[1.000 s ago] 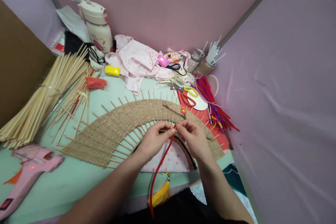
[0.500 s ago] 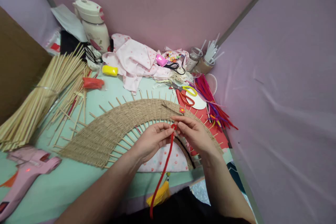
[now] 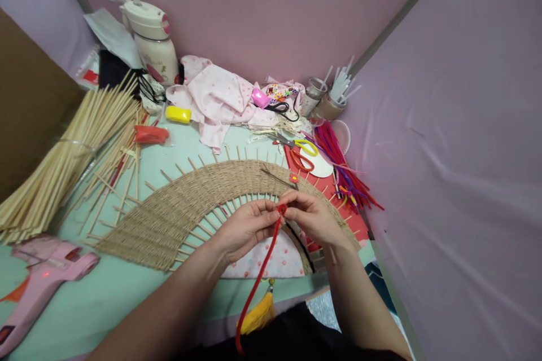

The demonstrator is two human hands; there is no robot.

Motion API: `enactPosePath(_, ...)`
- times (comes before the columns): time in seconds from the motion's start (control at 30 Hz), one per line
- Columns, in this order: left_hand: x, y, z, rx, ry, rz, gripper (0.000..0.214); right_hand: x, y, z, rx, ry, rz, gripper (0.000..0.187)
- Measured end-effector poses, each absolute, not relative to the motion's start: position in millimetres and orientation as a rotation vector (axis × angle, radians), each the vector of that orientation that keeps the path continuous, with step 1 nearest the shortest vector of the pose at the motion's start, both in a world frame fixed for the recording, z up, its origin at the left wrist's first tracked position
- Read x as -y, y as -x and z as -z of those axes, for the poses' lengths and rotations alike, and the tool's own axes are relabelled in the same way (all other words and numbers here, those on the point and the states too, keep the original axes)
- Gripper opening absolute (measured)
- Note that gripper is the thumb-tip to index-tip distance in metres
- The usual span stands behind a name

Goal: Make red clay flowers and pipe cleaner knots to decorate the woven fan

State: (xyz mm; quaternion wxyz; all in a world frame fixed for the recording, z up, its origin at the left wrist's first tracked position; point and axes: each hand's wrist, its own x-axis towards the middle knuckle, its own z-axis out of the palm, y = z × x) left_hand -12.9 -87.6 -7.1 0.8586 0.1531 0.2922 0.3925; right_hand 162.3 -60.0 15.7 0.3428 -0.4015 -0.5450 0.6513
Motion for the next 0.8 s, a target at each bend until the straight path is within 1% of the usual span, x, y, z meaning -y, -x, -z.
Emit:
enactPosePath(0.13, 88.1, 14.2, 7.8, -0.583, -0.334, -0.813, 0.031, 59.2, -165.0, -15.6, 1.472, 1.028, -1.69, 0.007)
enactPosePath(0.3, 88.0, 14.1, 8.6, -0.546, -0.327, -0.803, 0.035, 57.9, -167.1, -18.4, 1.559, 1.01, -1.678, 0.013)
enactPosePath(0.43, 87.8, 13.8, 9.6, -0.543, -0.355, -0.808, 0.033, 56.6, -165.7, -21.0, 1.644, 1.009, -1.614, 0.006)
enactPosePath(0.67, 87.9, 12.6, 7.3, -0.623, -0.505, -0.94, 0.034, 56.2, -167.7, -20.4, 1.802, 1.004, -1.401, 0.004)
enactPosePath(0.8, 88.0, 12.6, 3.5, -0.665, -0.548, -0.945, 0.034, 58.8, -167.6, -25.3, 1.882, 1.014, -1.278, 0.006)
